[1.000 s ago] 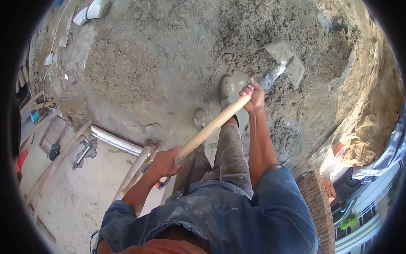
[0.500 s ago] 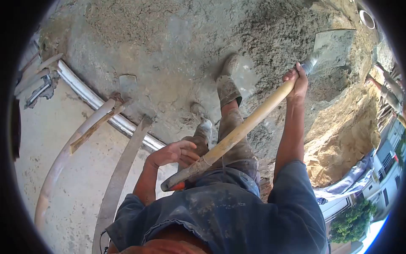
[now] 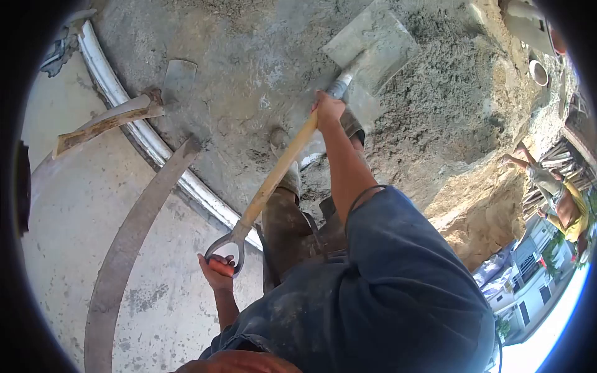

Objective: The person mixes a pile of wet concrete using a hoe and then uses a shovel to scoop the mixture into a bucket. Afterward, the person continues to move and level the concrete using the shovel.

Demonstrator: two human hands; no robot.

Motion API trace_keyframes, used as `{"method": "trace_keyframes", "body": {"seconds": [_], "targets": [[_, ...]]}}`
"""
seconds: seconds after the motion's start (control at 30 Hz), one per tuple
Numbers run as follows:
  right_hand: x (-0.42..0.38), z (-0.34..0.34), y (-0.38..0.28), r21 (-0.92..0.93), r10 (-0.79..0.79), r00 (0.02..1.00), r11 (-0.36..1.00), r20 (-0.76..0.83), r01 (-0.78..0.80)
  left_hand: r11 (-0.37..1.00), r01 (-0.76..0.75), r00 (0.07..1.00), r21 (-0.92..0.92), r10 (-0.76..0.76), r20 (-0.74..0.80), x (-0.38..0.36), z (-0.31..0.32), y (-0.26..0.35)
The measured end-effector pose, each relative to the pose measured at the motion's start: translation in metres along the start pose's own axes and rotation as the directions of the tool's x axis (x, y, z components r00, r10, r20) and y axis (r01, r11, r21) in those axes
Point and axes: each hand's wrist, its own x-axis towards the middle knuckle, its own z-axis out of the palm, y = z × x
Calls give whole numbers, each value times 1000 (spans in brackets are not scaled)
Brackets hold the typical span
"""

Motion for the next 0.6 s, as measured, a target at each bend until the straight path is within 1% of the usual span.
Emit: {"method": "trace_keyframes", "body": {"seconds": [0.03,0.07,0.1,0.13,0.17,0.2,0.23,0.27,0.3,0.33,0.37,0.4,0.43,0.47,0.5,0.53,0.57,0.6], "targets": [[-3,12,36,-160,16,998,987,-58,-25,1000,29,974,4,-27,-224,-12,6,6],[-2,20,81,-189,71,995,979,-69,-83,996,50,957,-72,-68,-283,-9,-35,2],[-18,29,119,-293,150,984,941,-92,-171,997,23,913,-75,-52,-404,-21,-54,2],[-36,36,158,-296,218,973,927,-79,-232,996,-6,856,-90,-41,-515,-32,-79,-3],[-65,47,164,-373,379,920,843,-100,-388,996,-29,806,-90,-30,-591,-44,-108,-9],[-72,44,213,-368,448,892,820,-63,-438,998,-40,747,-42,1,-665,-56,-127,-15],[-83,41,241,-371,532,846,788,9,-492,999,-30,675,18,33,-737,-71,-138,-16],[-92,44,268,-378,575,818,757,-2,-532,998,-34,613,45,56,-788,-81,-140,-15],[-92,43,281,-389,607,794,731,-3,-561,997,-43,555,65,78,-828,-83,-135,-15],[-86,40,270,-397,624,781,711,-22,-580,995,-66,593,81,104,-799,-82,-133,-13],[-77,46,257,-330,647,762,716,-17,-615,984,-85,625,154,173,-761,-74,-130,-13],[-63,57,239,-256,665,747,721,-5,-643,989,-72,609,131,148,-779,-58,-106,-3],[-36,62,220,-224,642,767,748,4,-625,992,-90,692,92,128,-710,-39,-82,8],[-1,62,196,-199,615,789,775,13,-600,983,-70,694,169,170,-700,-20,-42,21],[32,60,173,-129,580,808,813,98,-568,936,-171,761,307,324,-563,-8,1,26],[62,62,120,-46,568,820,823,75,-566,965,-130,857,226,224,-463,6,25,35],[105,56,88,27,531,843,845,91,-535,955,-144,876,261,246,-415,15,84,40],[144,49,50,37,519,849,851,101,-525,938,-179,875,296,290,-388,25,143,46]]}}
